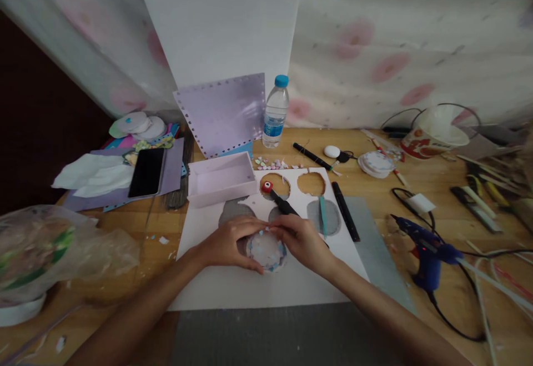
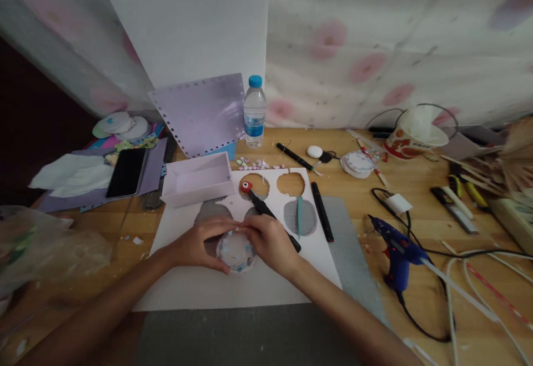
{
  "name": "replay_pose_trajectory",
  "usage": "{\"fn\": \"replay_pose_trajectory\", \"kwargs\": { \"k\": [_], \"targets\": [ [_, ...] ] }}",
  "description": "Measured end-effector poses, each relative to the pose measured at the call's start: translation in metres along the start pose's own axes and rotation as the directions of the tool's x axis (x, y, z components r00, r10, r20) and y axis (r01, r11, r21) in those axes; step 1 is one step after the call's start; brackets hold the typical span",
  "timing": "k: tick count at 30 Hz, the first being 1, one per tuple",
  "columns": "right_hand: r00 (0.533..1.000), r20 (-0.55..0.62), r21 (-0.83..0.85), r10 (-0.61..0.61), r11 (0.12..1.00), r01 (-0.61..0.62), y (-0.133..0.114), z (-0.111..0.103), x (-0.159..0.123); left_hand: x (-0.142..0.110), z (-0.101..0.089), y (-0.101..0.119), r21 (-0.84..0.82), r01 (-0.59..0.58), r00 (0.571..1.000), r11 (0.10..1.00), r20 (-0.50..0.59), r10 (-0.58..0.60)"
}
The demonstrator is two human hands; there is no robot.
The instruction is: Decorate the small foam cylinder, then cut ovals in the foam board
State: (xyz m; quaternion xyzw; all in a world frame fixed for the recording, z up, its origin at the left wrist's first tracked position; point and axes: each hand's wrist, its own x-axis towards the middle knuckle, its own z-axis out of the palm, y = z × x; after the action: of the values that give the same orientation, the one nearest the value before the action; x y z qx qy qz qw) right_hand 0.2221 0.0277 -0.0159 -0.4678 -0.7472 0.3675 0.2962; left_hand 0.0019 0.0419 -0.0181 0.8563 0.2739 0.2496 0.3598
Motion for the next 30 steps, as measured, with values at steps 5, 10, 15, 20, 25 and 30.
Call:
{"fn": "replay_pose_trajectory", "kwargs": {
  "k": [5,10,15,20,25,30],
  "targets": [
    [0.989,0.026,-0.117,-0.144,0.982,0.146,-0.003,-0.004,0.005,0.0,0.007,-0.005,0.06,-0.074,0.99,0.995,-0.115,0.081],
    [0.956,0.114,-0.249,-0.27,0.924,0.291,-0.003,-0.004,0.007,0.003,0.009,-0.006,0.079,-0.14,0.975,0.987,-0.165,0.152],
    [0.935,0.165,-0.303,-0.314,0.886,0.351,-0.005,-0.005,0.011,0.002,0.01,-0.007,0.069,-0.104,0.982,0.992,-0.152,0.114],
    [0.923,0.197,-0.311,-0.33,0.872,0.377,-0.004,-0.004,0.01,0.002,0.009,-0.006,0.039,-0.03,0.996,0.999,-0.089,0.033],
    [0.954,0.105,-0.342,-0.28,0.891,0.299,0.001,0.001,0.008,-0.003,0.009,-0.005,0.067,0.062,0.998,0.996,-0.037,-0.059],
    [0.963,0.084,-0.215,-0.254,0.939,0.267,-0.005,-0.012,0.007,-0.007,0.007,0.001,0.076,0.141,0.99,0.987,0.007,-0.142]
  ]
}}
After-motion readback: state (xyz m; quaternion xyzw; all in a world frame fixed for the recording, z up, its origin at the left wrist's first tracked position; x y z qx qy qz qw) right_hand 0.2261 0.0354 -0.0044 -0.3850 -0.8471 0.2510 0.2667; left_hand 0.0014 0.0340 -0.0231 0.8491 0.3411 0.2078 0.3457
